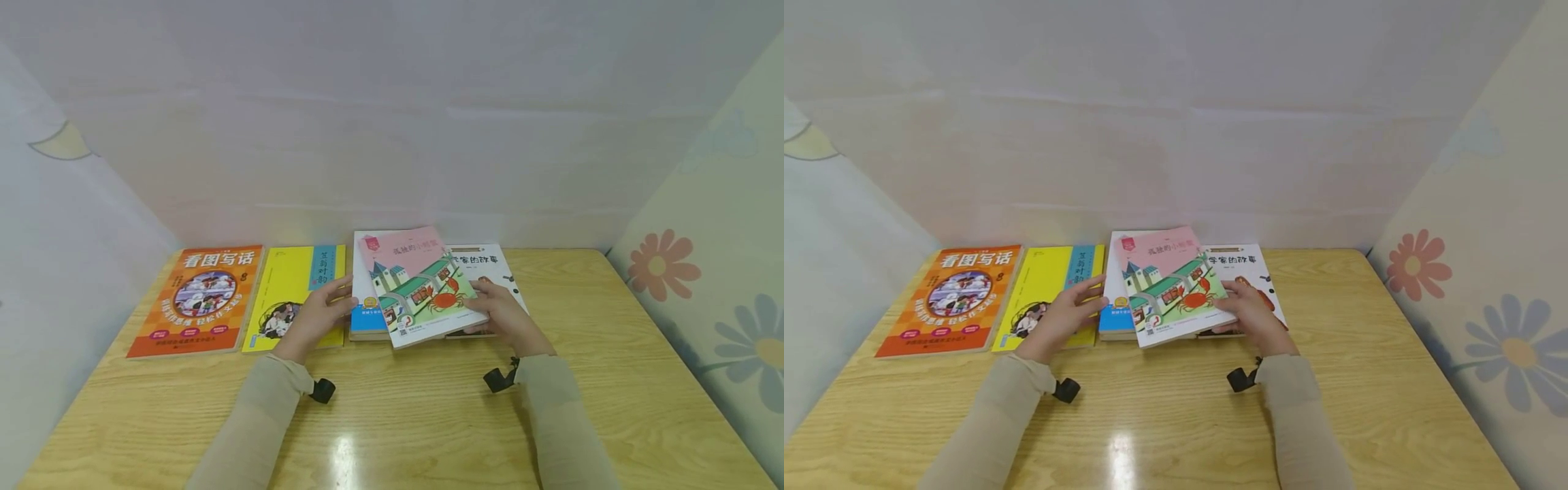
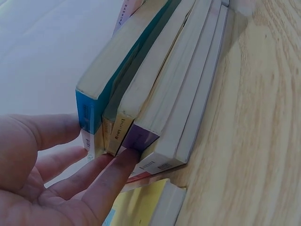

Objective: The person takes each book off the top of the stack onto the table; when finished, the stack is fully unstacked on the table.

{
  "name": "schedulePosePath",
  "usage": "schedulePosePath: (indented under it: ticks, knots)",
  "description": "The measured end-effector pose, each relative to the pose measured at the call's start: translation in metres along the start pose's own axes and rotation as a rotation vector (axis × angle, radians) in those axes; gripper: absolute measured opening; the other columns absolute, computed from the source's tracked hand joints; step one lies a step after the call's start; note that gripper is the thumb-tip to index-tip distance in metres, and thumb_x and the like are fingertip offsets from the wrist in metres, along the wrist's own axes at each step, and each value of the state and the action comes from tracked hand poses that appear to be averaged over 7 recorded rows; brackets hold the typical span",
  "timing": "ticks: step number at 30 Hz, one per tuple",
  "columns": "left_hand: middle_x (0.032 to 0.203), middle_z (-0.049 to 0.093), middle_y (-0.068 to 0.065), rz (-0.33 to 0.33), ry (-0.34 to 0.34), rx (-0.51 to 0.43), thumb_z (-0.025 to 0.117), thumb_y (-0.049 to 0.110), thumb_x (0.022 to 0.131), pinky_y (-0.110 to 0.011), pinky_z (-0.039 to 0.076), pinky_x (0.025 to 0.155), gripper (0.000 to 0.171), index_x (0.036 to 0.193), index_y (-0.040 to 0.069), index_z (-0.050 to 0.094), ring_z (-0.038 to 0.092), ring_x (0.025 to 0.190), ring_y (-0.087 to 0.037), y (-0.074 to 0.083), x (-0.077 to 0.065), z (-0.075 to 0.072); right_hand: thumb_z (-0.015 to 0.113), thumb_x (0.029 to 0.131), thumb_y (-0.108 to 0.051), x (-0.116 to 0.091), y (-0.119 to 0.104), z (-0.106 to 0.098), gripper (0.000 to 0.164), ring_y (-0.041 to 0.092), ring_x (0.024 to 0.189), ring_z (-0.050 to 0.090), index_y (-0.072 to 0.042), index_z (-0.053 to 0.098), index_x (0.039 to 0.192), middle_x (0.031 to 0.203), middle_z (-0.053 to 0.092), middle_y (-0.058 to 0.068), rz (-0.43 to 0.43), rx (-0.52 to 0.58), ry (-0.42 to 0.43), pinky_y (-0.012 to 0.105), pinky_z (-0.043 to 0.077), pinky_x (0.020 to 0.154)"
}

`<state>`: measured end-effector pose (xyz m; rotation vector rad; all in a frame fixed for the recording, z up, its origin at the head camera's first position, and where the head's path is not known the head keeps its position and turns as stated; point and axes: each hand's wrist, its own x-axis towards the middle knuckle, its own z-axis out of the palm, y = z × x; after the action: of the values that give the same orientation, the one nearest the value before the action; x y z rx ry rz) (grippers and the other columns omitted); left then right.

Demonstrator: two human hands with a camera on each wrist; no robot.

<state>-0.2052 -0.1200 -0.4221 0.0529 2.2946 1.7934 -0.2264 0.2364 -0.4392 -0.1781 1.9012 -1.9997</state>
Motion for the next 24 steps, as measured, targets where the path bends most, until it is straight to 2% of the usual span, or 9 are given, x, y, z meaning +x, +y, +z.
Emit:
schedulePosePath:
  ticks: [2,4,6,7,9,12,15,19,24]
  knots:
    - [0.155,0.044,-0.015,0.005,-0.002,0.005,0.062,0.021,0.103,-0.048,0.048,0.106,0.062,0.159,0.021,0.036,0.053,0.133,-0.034,0.000,0.000,0.000,0.050,0.105,-0.007,-0.002,-0.002,-0.003,0.060,0.018,0.091,0.071,0.007,0.024,0.157,0.165,0.014,0.025,-0.027,0.009,0.013,0.036,0.063,0.069]
    - [0.155,0.044,-0.015,0.007,-0.003,0.011,0.062,0.022,0.103,-0.047,0.048,0.106,0.062,0.159,0.021,0.036,0.053,0.134,-0.034,-0.001,0.001,-0.001,0.051,0.105,-0.007,-0.004,-0.004,-0.006,0.057,0.019,0.087,0.073,0.007,0.028,0.156,0.152,0.041,0.028,-0.061,0.032,0.036,0.035,0.063,0.067]
    - [0.155,0.044,-0.015,0.006,-0.001,0.014,0.063,0.022,0.103,-0.047,0.048,0.106,0.062,0.159,0.022,0.037,0.052,0.134,-0.034,-0.001,0.002,-0.001,0.051,0.105,-0.007,-0.008,-0.006,-0.011,0.055,0.020,0.084,0.074,0.007,0.032,0.155,0.127,0.064,0.022,-0.102,0.069,0.050,0.034,0.063,0.065]
    - [0.155,0.044,-0.014,0.003,0.002,0.018,0.063,0.023,0.103,-0.047,0.048,0.107,0.062,0.159,0.022,0.037,0.052,0.134,-0.033,-0.001,0.002,-0.001,0.052,0.105,-0.007,-0.010,-0.007,-0.014,0.054,0.020,0.081,0.074,0.007,0.033,0.154,0.117,0.070,0.017,-0.123,0.083,0.054,0.033,0.063,0.063]
    - [0.154,0.045,-0.014,-0.001,0.006,0.020,0.063,0.024,0.102,-0.047,0.048,0.107,0.061,0.158,0.023,0.038,0.052,0.134,-0.033,-0.001,0.003,-0.001,0.053,0.105,-0.008,-0.014,-0.009,-0.020,0.055,0.020,0.078,0.074,0.007,0.032,0.154,0.105,0.074,0.006,-0.161,0.111,0.064,0.032,0.062,0.061]
    - [0.154,0.046,-0.013,-0.005,0.006,0.016,0.064,0.024,0.102,-0.047,0.048,0.107,0.061,0.158,0.022,0.039,0.053,0.134,-0.033,-0.002,0.004,0.000,0.052,0.106,-0.009,-0.021,-0.010,-0.032,0.055,0.020,0.076,0.074,0.007,0.032,0.154,0.099,0.075,0.002,-0.190,0.175,0.077,0.031,0.062,0.060]
    - [0.153,0.047,-0.013,-0.011,0.007,0.007,0.065,0.023,0.102,-0.046,0.049,0.106,0.061,0.157,0.023,0.039,0.053,0.133,-0.032,-0.002,0.004,0.001,0.053,0.106,-0.010,-0.029,-0.009,-0.046,0.047,0.019,0.077,0.074,-0.002,0.044,0.151,0.100,0.075,0.004,-0.211,0.253,0.104,0.032,0.062,0.061]
    - [0.153,0.047,-0.011,-0.013,0.011,0.001,0.065,0.024,0.101,-0.045,0.049,0.106,0.061,0.157,0.024,0.040,0.054,0.133,-0.031,-0.001,0.004,0.002,0.050,0.107,-0.007,-0.040,-0.005,-0.068,0.034,0.017,0.083,0.072,-0.017,0.065,0.136,0.107,0.074,0.003,-0.270,0.363,0.125,0.029,0.061,0.065]
    - [0.152,0.048,-0.010,-0.009,0.014,-0.009,0.065,0.024,0.101,-0.046,0.049,0.106,0.061,0.157,0.025,0.040,0.054,0.133,-0.030,0.000,0.005,0.002,0.044,0.107,-0.001,-0.055,0.003,-0.102,0.038,0.017,0.096,0.071,-0.017,0.072,0.127,0.116,0.072,0.003,-0.329,0.514,0.124,0.028,0.060,0.077]
